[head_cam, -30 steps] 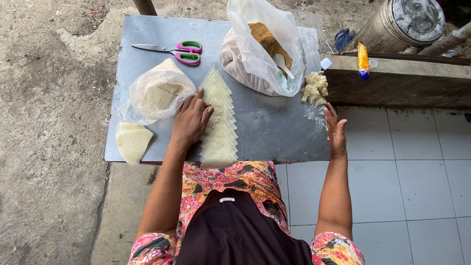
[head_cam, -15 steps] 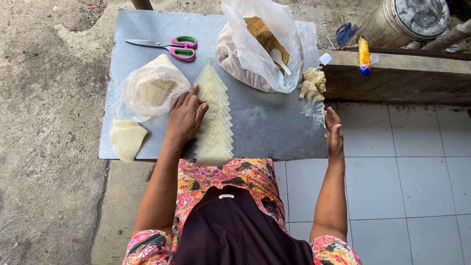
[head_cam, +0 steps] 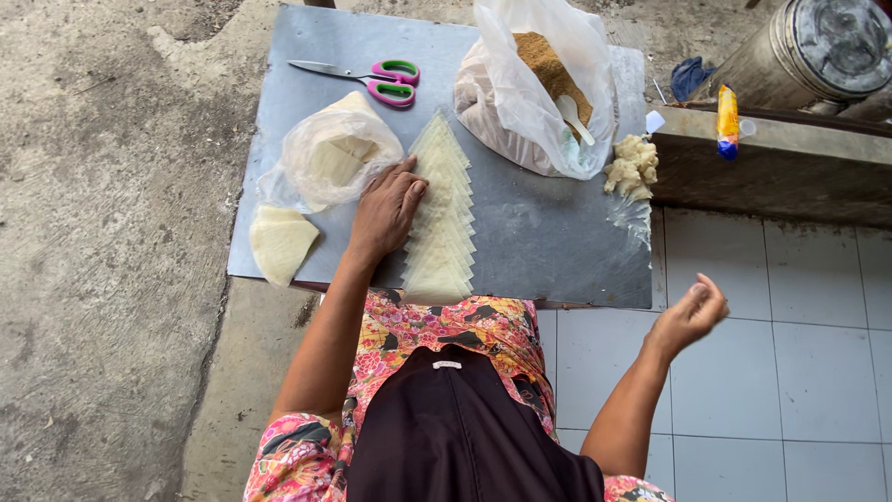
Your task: The person is rolling spring rolls by placing a small amount of filling onto a square wrapper using a spoon, folding the sides, and rolling the wrapper into a tight cylinder.
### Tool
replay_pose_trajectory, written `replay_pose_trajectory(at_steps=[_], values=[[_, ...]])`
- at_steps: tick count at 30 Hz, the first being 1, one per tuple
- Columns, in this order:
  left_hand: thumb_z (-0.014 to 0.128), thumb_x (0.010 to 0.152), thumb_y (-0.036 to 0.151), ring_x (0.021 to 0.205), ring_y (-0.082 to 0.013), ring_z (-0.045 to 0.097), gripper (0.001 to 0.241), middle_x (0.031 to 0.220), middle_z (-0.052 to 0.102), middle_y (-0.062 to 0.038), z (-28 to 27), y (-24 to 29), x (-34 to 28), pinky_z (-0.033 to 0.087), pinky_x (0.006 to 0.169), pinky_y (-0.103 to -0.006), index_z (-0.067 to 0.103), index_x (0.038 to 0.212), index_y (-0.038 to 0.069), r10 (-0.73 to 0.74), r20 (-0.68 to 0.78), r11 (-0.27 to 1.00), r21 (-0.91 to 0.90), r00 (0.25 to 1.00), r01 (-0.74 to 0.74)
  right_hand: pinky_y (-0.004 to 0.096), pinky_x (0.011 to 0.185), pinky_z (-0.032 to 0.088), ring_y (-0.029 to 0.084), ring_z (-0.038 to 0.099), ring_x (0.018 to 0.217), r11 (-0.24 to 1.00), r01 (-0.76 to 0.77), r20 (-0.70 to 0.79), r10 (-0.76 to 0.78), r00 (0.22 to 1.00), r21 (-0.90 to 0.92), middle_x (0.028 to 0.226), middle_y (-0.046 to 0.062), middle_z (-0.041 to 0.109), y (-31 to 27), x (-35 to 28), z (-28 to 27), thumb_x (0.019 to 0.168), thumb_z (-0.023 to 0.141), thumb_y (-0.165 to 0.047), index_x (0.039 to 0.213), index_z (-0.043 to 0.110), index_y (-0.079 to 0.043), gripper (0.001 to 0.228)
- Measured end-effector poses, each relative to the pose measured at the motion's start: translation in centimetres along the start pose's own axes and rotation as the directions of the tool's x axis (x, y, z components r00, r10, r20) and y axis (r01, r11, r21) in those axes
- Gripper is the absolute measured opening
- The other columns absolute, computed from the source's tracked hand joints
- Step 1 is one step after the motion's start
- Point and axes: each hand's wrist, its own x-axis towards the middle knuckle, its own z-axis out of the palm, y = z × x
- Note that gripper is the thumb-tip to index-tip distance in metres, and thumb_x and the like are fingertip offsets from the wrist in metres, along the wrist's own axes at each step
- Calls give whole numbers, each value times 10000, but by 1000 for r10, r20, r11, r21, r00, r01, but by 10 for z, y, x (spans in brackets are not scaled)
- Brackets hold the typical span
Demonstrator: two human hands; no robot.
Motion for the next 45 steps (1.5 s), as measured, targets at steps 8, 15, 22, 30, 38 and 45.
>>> replay_pose_trajectory(at_steps=[8, 15, 22, 30, 38, 45], values=[[456, 1106, 357, 1233, -334, 644, 387, 1334, 682, -150, -3, 5, 1, 485, 1026, -421, 701, 1126, 58, -46, -74, 988, -150, 996, 34, 423, 1076, 492, 247, 512, 1248, 784, 618, -52, -616, 786, 64, 1237, 109, 536, -111, -58, 14, 1134, 557, -97, 1238, 581, -3, 142], [498, 1101, 282, 1125, -325, 708, 305, 1261, 713, -159, -16, 18, -9, 540, 931, -385, 675, 1138, 37, -87, -97, 941, -335, 991, 50, 419, 944, 430, 257, 528, 1137, 402, 763, 326, -908, 262, 506, 1223, 71, 548, -192, -167, 52, 905, 807, -176, 1245, 628, -152, 385], [570, 1061, 76, 1024, -258, 704, 143, 1180, 712, -143, -27, 47, -105, 553, 894, -343, 661, 1147, 8, -116, -287, 928, -372, 951, 1, 401, 1069, 408, 241, 477, 1260, 350, 842, 384, -904, 189, 409, 1302, 55, 509, -192, -183, 65, 953, 841, -191, 1318, 622, -198, 426], [546, 1050, 112, 1138, -171, 620, 226, 1230, 629, -100, 38, 45, -216, 515, 978, -307, 537, 1258, 27, -542, 11, 521, -780, 840, 346, 418, 1102, 381, 253, 442, 1303, 315, 914, 525, -839, 142, 257, 1363, 61, 465, -189, -195, 78, 898, 788, -110, 1437, 545, -293, 619], [476, 1085, 252, 1211, -162, 569, 276, 1247, 635, -74, 44, 34, -200, 429, 1115, -354, 559, 1237, 37, -450, 391, -32, -905, 803, 423, 441, 1124, 374, 256, 435, 1326, 365, 899, 555, -812, 180, 243, 1383, 74, 436, -195, -197, 84, 895, 802, -127, 1480, 471, -284, 690], [546, 1050, 200, 1055, -109, 644, 246, 1110, 683, -60, 27, 50, -187, 525, 940, -272, 578, 1222, 26, -446, 222, 445, -786, 867, 430, 409, 1089, 390, 246, 456, 1283, 480, 785, 567, -798, 205, 391, 1364, 83, 458, -204, -183, 80, 877, 821, -99, 1463, 488, -219, 684]])
